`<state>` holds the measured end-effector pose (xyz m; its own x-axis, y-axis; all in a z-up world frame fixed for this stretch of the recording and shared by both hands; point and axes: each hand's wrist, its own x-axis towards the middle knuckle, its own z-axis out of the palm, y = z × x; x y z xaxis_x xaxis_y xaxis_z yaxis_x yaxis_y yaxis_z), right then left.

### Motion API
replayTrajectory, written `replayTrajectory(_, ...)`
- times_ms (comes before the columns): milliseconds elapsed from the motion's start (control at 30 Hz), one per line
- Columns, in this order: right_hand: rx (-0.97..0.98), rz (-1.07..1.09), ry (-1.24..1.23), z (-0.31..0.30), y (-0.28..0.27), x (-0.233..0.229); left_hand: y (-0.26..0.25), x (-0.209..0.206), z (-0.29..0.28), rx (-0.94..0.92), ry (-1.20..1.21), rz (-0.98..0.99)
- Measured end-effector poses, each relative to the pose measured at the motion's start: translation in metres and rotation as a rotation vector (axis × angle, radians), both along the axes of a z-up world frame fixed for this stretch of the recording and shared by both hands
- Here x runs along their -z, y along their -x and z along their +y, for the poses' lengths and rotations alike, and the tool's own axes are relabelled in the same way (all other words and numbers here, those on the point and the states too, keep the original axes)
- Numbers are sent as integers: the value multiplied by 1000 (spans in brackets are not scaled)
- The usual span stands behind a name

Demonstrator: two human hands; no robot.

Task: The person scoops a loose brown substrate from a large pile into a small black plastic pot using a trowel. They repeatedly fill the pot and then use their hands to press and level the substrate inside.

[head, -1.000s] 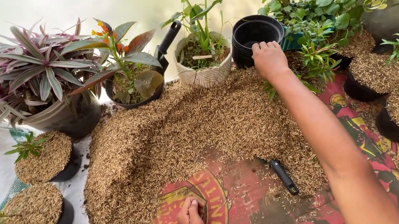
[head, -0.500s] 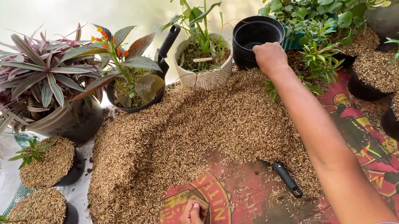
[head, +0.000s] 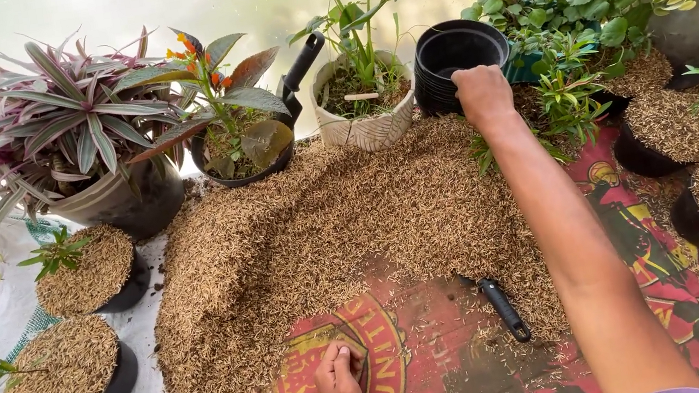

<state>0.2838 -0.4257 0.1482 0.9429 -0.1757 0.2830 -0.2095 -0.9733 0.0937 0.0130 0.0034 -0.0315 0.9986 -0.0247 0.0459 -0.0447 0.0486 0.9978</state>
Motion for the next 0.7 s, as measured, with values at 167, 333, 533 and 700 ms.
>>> replayTrajectory(167,-15,-51,67,9,7,-4,-2,9,1,2,-33,-8)
replayTrajectory(333,-55,-299,226,-2,7,23,-2,2,-1,-3,-47,-21)
replayTrajectory(533,-118,-542,84,16,37,-6,-4,8,-1,2,-61,-4)
replayTrajectory(700,-254,-677,-73,32,79,-42,-1,-3,-2,-2,-81,7)
